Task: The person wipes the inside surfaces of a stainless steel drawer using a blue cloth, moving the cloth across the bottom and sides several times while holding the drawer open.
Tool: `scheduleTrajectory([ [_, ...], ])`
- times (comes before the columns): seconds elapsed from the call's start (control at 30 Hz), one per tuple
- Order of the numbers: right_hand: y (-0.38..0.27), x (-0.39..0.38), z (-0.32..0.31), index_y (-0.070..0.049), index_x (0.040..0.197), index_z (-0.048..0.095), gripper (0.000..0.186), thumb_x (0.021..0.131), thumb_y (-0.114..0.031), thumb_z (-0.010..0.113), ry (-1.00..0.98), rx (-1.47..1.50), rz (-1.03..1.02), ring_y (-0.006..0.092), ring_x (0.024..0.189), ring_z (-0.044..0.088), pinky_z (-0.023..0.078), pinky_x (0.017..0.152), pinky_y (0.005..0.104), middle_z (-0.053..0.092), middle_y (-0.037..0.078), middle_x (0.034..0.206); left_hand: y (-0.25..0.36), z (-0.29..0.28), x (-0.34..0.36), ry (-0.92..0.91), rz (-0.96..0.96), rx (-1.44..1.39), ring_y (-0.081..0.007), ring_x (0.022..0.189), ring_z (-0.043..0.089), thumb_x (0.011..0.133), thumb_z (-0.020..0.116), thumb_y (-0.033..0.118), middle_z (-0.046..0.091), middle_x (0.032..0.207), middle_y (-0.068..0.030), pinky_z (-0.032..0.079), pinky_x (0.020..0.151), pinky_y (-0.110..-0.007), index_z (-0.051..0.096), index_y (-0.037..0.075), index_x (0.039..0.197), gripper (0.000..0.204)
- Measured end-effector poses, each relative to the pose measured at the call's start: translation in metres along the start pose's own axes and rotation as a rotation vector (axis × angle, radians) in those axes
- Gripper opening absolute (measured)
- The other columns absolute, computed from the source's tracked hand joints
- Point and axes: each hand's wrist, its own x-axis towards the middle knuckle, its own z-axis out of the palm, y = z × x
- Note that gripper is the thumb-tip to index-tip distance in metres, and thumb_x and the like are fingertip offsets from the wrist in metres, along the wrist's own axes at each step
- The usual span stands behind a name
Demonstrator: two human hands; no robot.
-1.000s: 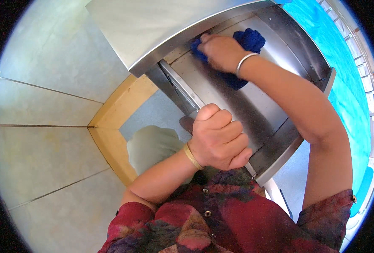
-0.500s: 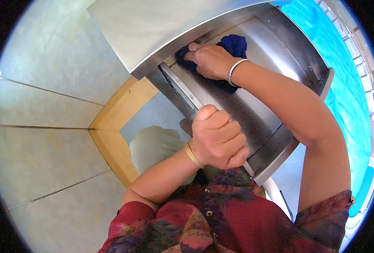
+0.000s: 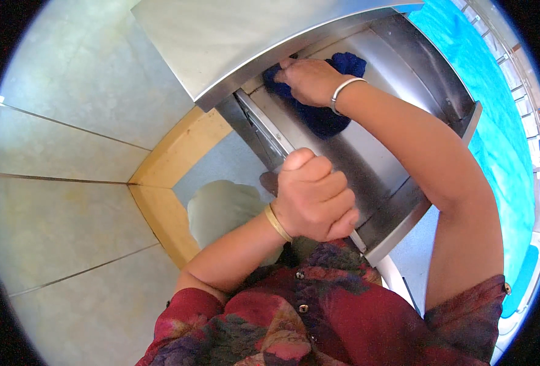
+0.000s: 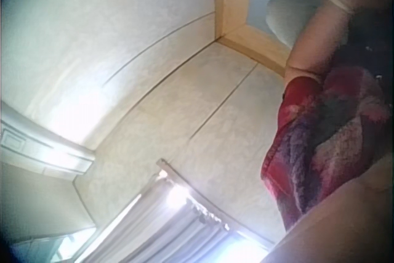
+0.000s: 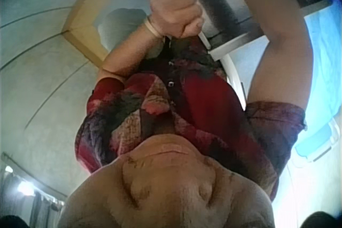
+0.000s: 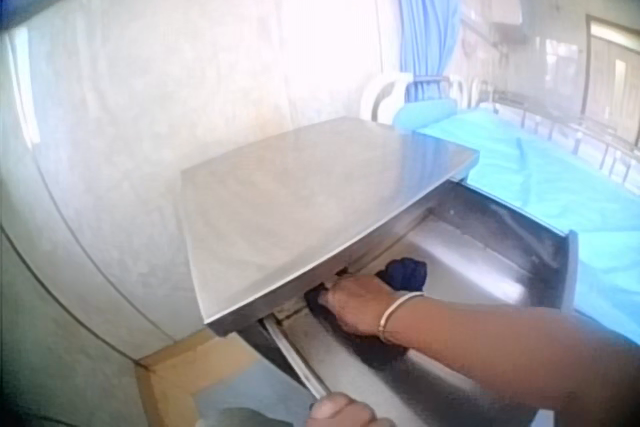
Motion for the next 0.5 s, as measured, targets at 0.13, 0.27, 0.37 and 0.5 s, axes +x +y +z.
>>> scheduleTrajectory([
  [0.13, -0.002, -0.027, -0.012, -0.004, 0.103, 0.059, 0.036, 0.068, 0.0, 0.053, -0.057, 0.094, -0.061, 0.0337, 0.09, 0.056, 0.045, 0.078, 0.0402, 0.052, 0.019, 0.1, 0.004, 0.0, 0.004, 0.012, -0.007, -0.008, -0.0176, 0.055, 0.038, 0.059, 0.057, 0.027, 0.032, 0.056, -0.0012, 0.029, 0.054, -0.033, 0.037, 0.014, 0.05, 0.025],
  [0.27, -0.004, -0.01, 0.001, -0.007, 0.095, 0.062, 0.022, 0.076, -0.008, 0.051, 0.096, -0.003, 0.073, 0.0334, 0.091, 0.058, 0.048, 0.076, 0.0429, 0.055, 0.02, 0.101, 0.004, 0.001, 0.003, 0.024, -0.01, -0.008, -0.0176, 0.054, 0.037, 0.058, 0.058, 0.026, 0.032, 0.055, -0.0013, 0.029, 0.054, -0.033, 0.037, 0.014, 0.05, 0.025],
  [0.37, -0.005, -0.002, 0.001, -0.004, 0.099, 0.059, 0.026, 0.075, -0.009, 0.05, 0.048, 0.0, 0.075, 0.0341, 0.086, 0.057, 0.047, 0.075, 0.0409, 0.053, 0.018, 0.098, 0.0, 0.001, 0.003, 0.028, 0.002, -0.013, -0.0174, 0.053, 0.037, 0.057, 0.058, 0.026, 0.031, 0.055, -0.0013, 0.029, 0.053, -0.033, 0.037, 0.014, 0.05, 0.025],
  [0.5, -0.04, -0.011, 0.004, -0.006, 0.099, 0.059, 0.025, 0.077, -0.01, 0.049, -0.006, 0.256, -0.082, 0.0339, 0.086, 0.058, 0.047, 0.074, 0.041, 0.053, 0.018, 0.099, 0.002, 0.002, 0.002, 0.022, 0.005, -0.005, -0.0172, 0.052, 0.036, 0.057, 0.058, 0.026, 0.031, 0.055, -0.0011, 0.028, 0.053, -0.032, 0.037, 0.015, 0.05, 0.025],
])
